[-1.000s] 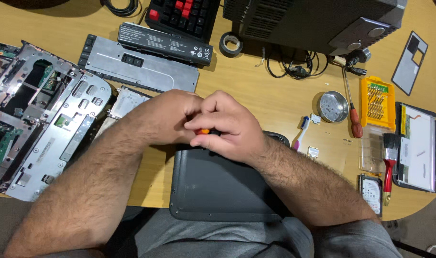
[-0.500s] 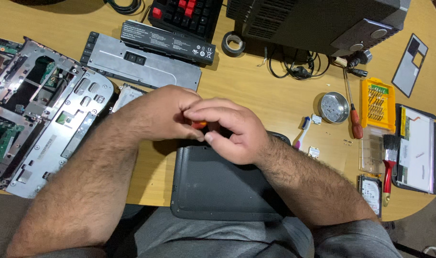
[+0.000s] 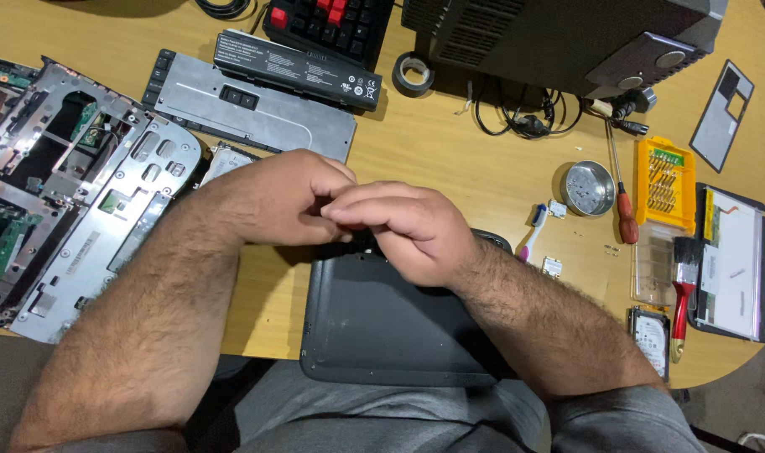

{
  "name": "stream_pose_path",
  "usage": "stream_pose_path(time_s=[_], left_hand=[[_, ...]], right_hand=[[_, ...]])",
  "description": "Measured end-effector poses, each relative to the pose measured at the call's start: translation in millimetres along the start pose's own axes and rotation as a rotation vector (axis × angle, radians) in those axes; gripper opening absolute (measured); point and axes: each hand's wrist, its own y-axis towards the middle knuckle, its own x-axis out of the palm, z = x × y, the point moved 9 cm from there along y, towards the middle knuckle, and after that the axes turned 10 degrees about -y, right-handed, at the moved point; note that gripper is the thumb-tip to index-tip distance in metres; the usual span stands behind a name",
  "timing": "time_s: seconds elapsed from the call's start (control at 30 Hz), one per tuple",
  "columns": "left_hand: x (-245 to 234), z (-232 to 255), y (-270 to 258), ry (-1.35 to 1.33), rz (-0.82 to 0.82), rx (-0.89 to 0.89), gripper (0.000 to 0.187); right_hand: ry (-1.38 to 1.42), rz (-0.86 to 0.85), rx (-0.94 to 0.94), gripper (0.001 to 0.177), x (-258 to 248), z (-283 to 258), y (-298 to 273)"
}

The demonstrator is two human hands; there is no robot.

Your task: The person uses a screwdriver to remove screws from the back of a laptop. They place the removed screws on the table and continue unscrewing the device.

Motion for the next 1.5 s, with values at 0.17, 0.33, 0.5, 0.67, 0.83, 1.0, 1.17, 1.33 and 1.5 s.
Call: stream_pose_path(time_s=[0.17, 0.33, 0.5, 0.67, 0.83, 1.0, 1.17, 1.33, 1.5], left_hand=[[0.4, 0.3, 1.9, -0.017, 0.058, -0.002, 0.029], [5.2, -15.2, 13.6, 0.172, 0.025, -0.137, 0.025], [-1.9, -7.1, 4.6, 0.102, 0.064, -0.117, 0.033], [-9.4, 0.8, 1.4, 0.060, 0.080, -0.027, 0.023], [-6.6, -7.5, 1.3, 0.054, 0.063, -0.038, 0.019], [0.7, -1.8, 5.1, 0.066, 0.072, -0.112, 0.026], [-6.3, -13.3, 3.1, 0.088, 0.054, -0.067, 0.016], [-34.4, -18.7, -7.9, 0.080, 0.159, -0.049, 0.010], [-39.6, -24.0, -12.0, 0.272, 0.161, -0.368, 0.019]], right_hand=[[-0.038, -0.008, 0.010, 0.032, -4.2, 2.6, 1.6], [-0.193, 0.044, 0.001, 0.026, -11.0, 13.1, -2.6], [-0.144, 0.058, 0.041, 0.021, -6.8, 8.2, 0.2], [-0.079, 0.040, 0.031, 0.028, -5.5, 10.5, -2.6], [0.037, 0.008, 0.036, 0.030, -4.6, 8.0, 0.3], [-0.129, -0.019, 0.033, 0.035, 0.7, 12.0, 1.9], [-0.112, -0.033, 0.053, 0.025, 0.5, 12.6, 0.5], [-0.089, -0.031, 0.058, 0.028, -3.7, 13.6, -3.8], [-0.017, 0.094, 0.141, 0.024, -16.0, 10.4, -8.8]])
